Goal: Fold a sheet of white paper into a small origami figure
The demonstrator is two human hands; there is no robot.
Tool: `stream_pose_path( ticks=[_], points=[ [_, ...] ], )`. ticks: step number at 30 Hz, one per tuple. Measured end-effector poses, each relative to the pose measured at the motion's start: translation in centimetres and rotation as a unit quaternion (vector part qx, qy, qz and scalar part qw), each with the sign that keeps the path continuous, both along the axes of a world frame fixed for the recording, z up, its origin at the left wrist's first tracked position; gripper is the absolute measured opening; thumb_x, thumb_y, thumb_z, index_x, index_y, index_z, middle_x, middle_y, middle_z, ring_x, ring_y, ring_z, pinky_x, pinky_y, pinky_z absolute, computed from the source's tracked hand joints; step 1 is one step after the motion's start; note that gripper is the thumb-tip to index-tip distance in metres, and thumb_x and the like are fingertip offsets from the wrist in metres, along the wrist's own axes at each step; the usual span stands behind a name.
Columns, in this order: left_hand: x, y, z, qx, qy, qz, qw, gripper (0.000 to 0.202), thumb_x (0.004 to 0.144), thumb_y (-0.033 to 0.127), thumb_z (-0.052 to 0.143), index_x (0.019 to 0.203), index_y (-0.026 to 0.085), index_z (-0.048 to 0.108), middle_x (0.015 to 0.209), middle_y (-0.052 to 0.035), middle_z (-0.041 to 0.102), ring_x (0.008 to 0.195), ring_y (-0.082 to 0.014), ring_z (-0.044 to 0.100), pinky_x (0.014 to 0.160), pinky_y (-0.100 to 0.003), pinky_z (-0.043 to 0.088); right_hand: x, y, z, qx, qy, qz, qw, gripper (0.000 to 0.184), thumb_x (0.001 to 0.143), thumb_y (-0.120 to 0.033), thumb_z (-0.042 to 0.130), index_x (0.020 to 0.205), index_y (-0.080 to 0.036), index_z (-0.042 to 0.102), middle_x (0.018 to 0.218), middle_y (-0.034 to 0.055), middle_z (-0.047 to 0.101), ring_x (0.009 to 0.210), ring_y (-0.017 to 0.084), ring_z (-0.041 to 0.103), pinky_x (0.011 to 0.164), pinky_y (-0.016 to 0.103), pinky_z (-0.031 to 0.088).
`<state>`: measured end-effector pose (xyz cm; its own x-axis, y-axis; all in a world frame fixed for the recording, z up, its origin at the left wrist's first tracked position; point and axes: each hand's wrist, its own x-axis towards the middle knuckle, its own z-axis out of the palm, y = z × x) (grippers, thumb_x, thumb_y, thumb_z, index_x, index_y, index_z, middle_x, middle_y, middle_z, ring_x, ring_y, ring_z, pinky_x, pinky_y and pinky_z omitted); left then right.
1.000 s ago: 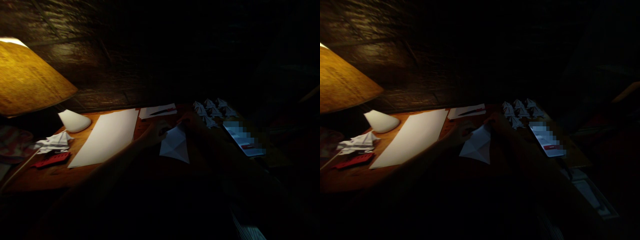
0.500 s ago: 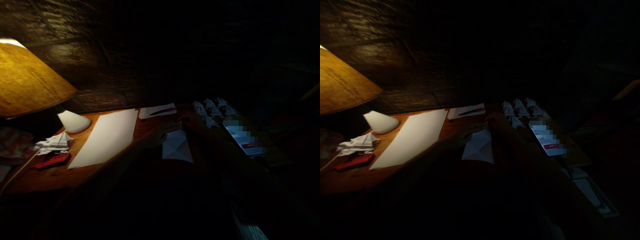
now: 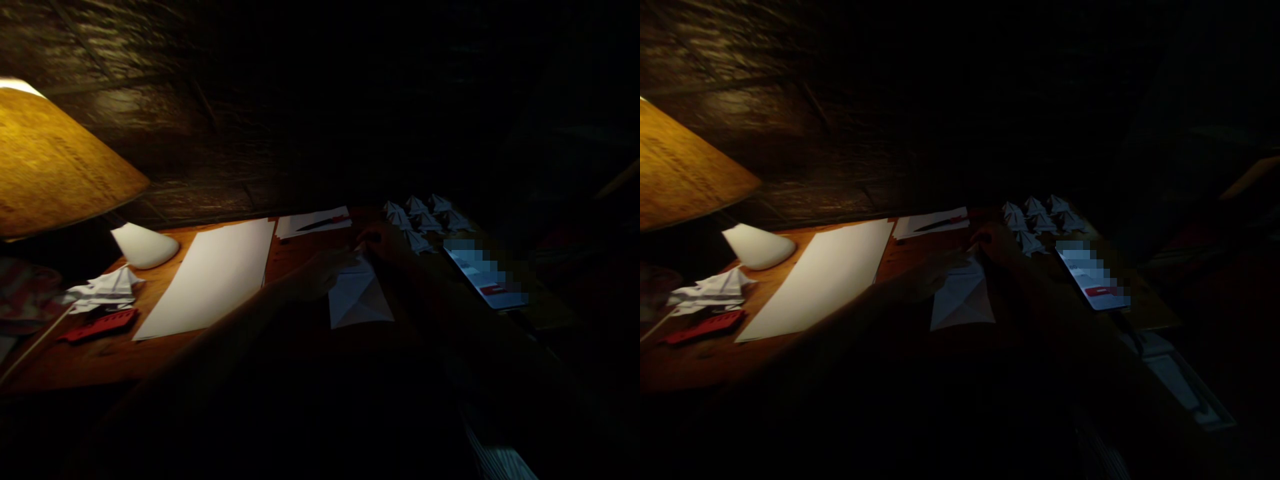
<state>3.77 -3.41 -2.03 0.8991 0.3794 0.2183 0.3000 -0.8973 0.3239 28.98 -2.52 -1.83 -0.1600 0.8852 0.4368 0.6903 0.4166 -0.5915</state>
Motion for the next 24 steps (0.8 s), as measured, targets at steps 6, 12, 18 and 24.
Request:
stream_pose_path(
  ticks=[6, 12, 18, 24],
  points=[
    [0.1, 0.2, -0.1, 0.018, 0.023, -0.014, 0.999, 0.074, 0.085, 0.001, 0.044, 0.152, 0.033, 0.046, 0.167, -0.0015, 0.032, 0.154, -0.0276, 0.027, 0.122, -0.056, 0.029, 0.3, 0.1, 0.1, 0.003, -0.009, -0.004, 1.000, 0.031, 0.078, 0.000, 0.060, 0.087, -0.022, 0.080, 0.098, 0.0049, 0.077, 0.097, 0.023, 0.068, 0.090, 0.035, 0.051],
    [0.1, -1.0, 1.4, 0.014, 0.021, -0.007, 1.000, 0.061, 0.095, 0.013, 0.050, 0.151, 0.037, 0.048, 0.162, -0.0028, 0.040, 0.151, -0.0297, 0.033, 0.122, -0.055, 0.030, 0.5, 0.6, -0.1, -0.002, -0.027, 0.001, 1.000, 0.028, 0.082, -0.002, 0.062, 0.084, -0.022, 0.081, 0.098, 0.0055, 0.077, 0.100, 0.022, 0.068, 0.095, 0.036, 0.050],
    [0.1, -1.2, 1.4, 0.013, 0.038, 0.001, 0.999, 0.058, 0.097, 0.019, 0.049, 0.153, 0.036, 0.044, 0.162, -0.0039, 0.041, 0.148, -0.0310, 0.035, 0.120, -0.055, 0.030, 1.1, 1.1, 0.2, -0.053, 0.015, 0.056, 0.997, 0.018, 0.088, -0.013, 0.065, 0.088, -0.022, 0.080, 0.102, 0.0054, 0.077, 0.103, 0.021, 0.069, 0.096, 0.035, 0.050],
    [0.2, -1.3, 1.0, 0.016, 0.030, 0.001, 0.999, 0.058, 0.094, 0.014, 0.048, 0.149, 0.032, 0.048, 0.163, -0.0035, 0.039, 0.150, -0.0292, 0.032, 0.120, -0.053, 0.030, 2.0, 0.8, 0.4, -0.053, -0.015, 0.103, 0.993, 0.029, 0.074, -0.025, 0.084, 0.103, -0.020, 0.078, 0.113, 0.0089, 0.074, 0.104, 0.023, 0.068, 0.092, 0.036, 0.052]
  ],
)
